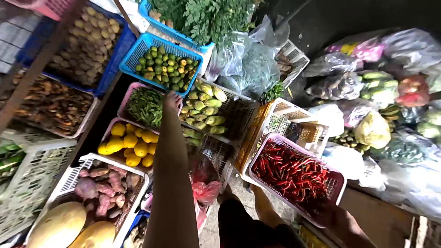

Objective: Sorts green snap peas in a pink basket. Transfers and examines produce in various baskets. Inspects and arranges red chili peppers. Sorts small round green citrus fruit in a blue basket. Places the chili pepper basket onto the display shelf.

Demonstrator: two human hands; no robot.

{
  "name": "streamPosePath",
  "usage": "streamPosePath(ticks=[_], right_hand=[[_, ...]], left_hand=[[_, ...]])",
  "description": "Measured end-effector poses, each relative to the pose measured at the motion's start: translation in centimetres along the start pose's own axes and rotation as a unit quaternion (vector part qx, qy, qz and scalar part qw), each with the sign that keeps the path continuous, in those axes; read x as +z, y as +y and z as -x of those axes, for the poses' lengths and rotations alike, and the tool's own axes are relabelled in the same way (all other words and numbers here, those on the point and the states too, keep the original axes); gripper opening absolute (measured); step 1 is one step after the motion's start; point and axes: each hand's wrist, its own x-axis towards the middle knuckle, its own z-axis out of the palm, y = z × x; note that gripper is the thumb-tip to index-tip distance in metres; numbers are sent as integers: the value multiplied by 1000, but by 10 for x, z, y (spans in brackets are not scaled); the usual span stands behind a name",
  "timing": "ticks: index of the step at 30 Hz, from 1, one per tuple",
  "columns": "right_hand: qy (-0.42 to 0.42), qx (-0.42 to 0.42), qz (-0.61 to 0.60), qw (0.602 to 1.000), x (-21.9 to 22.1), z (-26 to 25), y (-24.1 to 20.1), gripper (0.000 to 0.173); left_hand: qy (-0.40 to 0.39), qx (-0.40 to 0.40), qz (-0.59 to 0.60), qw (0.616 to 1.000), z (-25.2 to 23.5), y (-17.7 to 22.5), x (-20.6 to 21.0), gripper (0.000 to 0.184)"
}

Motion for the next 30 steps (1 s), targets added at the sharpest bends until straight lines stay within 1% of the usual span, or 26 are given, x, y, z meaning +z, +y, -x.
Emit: streamPosePath(ticks=[3,5,6,7,9,10,11,12,13,14,15,16,18,19,21,24,25,27,30], right_hand=[[41,-26,26,998,4,-6,-2,25],[43,-26,51,997,-3,-16,-4,24],[34,-25,68,997,-6,-20,-5,25],[19,-26,81,996,-6,-22,-8,27],[-11,-34,102,994,4,-27,-16,32],[-22,-43,117,992,12,-30,-21,33],[-37,-61,142,987,23,-32,-27,33],[-52,-81,167,981,34,-36,-33,32],[-75,-96,187,975,46,-42,-40,35],[-94,-111,208,967,60,-47,-47,36],[-112,-121,231,959,77,-50,-53,36],[-128,-130,254,950,96,-51,-59,38],[-168,-153,304,925,145,-49,-75,38],[-194,-163,326,911,171,-46,-81,39],[-259,-179,351,882,227,-36,-93,42],[-340,-193,355,849,314,-32,-98,40],[-348,-189,358,846,340,-35,-98,40],[-328,-172,348,861,394,-50,-95,40],[-315,-161,334,874,471,-80,-93,48]], left_hand=[[-12,4,-15,1000,14,-8,-2,42],[-19,16,-39,999,29,-19,-7,41],[-34,25,-56,998,47,-24,-10,43],[-64,32,-82,994,71,-29,-11,45],[-175,16,-147,973,133,-45,-16,44],[-246,-5,-180,952,164,-59,-23,43],[-313,-21,-206,927,184,-79,-30,43],[-359,-38,-233,903,203,-96,-37,45],[-379,-50,-265,885,223,-106,-44,51],[-377,-50,-300,875,242,-111,-52,59],[-348,-38,-344,871,257,-114,-62,66],[-304,-24,-367,879,265,-120,-73,70],[-227,4,-317,921,264,-129,-97,59],[-191,14,-299,935,261,-129,-110,53],[-111,28,-291,950,253,-118,-137,47],[-39,70,-175,981,236,-111,-186,41],[-14,83,-149,985,229,-109,-201,39],[51,106,-134,984,215,-106,-226,34],[152,100,-107,978,195,-106,-250,27]])
